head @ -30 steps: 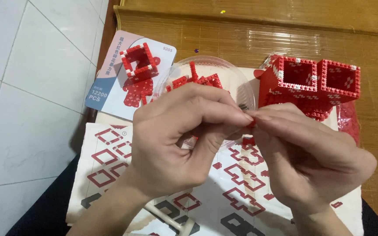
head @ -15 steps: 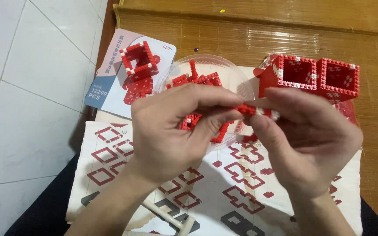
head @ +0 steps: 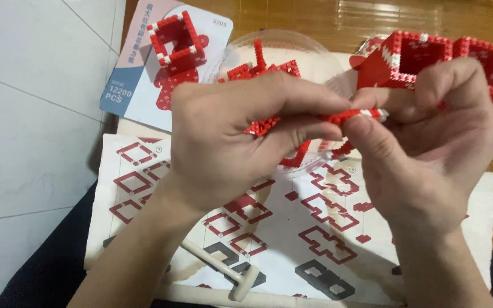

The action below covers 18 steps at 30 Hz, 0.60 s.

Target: Assembling a decorative boot-shaped structure using small red and white interlocking plastic blocks.

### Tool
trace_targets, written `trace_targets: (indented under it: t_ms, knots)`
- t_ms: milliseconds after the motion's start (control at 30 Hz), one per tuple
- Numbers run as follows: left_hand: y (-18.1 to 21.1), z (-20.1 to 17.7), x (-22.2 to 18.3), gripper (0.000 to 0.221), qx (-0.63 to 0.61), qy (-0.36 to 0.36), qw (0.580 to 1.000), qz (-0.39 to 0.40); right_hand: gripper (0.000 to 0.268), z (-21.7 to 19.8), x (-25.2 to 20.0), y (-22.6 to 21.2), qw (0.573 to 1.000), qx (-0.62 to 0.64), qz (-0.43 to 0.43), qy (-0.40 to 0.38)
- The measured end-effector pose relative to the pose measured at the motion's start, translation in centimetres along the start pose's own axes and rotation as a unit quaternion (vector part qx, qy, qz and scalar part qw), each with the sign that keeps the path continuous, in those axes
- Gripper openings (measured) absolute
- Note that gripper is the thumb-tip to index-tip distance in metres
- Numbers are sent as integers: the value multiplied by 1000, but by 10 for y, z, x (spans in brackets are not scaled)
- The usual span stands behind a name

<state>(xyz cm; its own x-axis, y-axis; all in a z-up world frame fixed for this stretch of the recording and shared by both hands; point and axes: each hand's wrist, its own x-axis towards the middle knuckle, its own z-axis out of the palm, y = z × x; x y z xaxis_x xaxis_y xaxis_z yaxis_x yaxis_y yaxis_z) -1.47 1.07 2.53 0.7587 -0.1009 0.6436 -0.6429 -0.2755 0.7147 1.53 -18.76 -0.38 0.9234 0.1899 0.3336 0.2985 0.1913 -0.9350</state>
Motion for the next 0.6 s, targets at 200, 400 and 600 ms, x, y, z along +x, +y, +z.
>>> trace_targets:
  t_ms: [200,400,600]
  knots:
    - [-14,-11,2,10,-47,-64,997,-18,46,-40,20,-3,964,-154,-100,-190]
    - [-17,-18,4,10,-98,-72,989,-85,87,-48,36,-8,810,-348,-321,-345]
    - [-25,-22,5,11,-127,-173,975,-63,29,-39,34,-25,812,-340,-224,-419]
